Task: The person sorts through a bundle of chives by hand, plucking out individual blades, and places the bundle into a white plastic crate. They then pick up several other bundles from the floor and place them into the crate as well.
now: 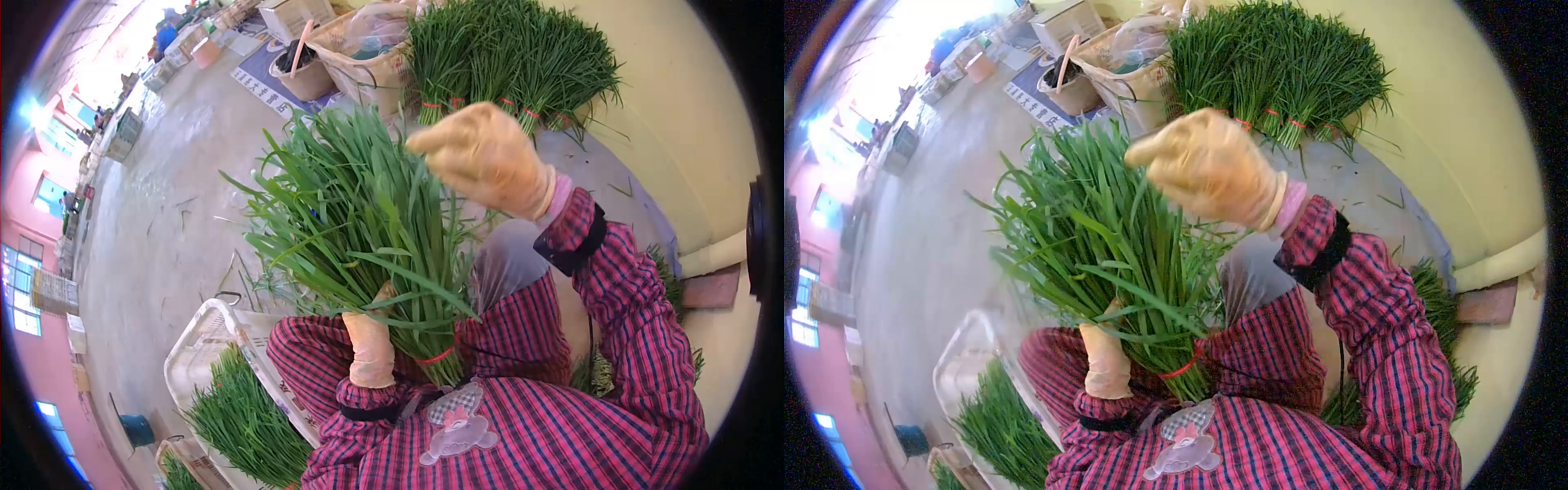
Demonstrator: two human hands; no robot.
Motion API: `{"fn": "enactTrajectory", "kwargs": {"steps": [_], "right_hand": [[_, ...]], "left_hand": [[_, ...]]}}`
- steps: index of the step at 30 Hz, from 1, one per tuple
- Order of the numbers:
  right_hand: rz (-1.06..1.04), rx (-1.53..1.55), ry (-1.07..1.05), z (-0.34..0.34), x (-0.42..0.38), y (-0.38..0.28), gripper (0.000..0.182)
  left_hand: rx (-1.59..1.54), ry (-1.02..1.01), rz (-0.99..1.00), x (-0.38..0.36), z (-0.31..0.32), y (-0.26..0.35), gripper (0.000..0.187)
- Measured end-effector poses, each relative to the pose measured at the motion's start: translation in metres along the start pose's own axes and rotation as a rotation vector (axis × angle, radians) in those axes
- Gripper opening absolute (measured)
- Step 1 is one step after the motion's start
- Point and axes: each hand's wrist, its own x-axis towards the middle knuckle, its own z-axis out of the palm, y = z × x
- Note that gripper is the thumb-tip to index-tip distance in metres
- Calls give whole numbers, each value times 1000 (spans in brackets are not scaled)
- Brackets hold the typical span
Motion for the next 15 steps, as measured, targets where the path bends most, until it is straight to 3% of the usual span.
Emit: {"fn": "enactTrajectory", "kwargs": {"steps": [1,3,4,5,7,9,11,12,15], "right_hand": [[-3,5,-4,-5,-1,5,7],[211,67,0,-13,-4,8,15],[244,45,-23,-14,-7,-1,28],[232,53,-31,-15,-12,-14,28],[214,239,-68,-17,-22,-43,41],[185,371,-249,-21,-34,-69,50],[13,463,-312,-1,-42,-83,54],[-92,266,-351,0,-42,-93,56],[-172,202,-238,19,-31,-109,50]], "left_hand": [[-28,-15,40,2,-1,-3,35],[-78,72,-96,14,-7,0,38],[-67,77,-136,17,-5,11,34],[-59,80,-172,19,-7,23,39],[-331,-166,-277,43,-41,14,44],[-383,-169,-297,30,-34,42,47],[-441,-154,-366,41,-42,38,49],[-495,-149,-450,46,-44,36,51],[-517,-237,-571,56,-37,38,49]]}}
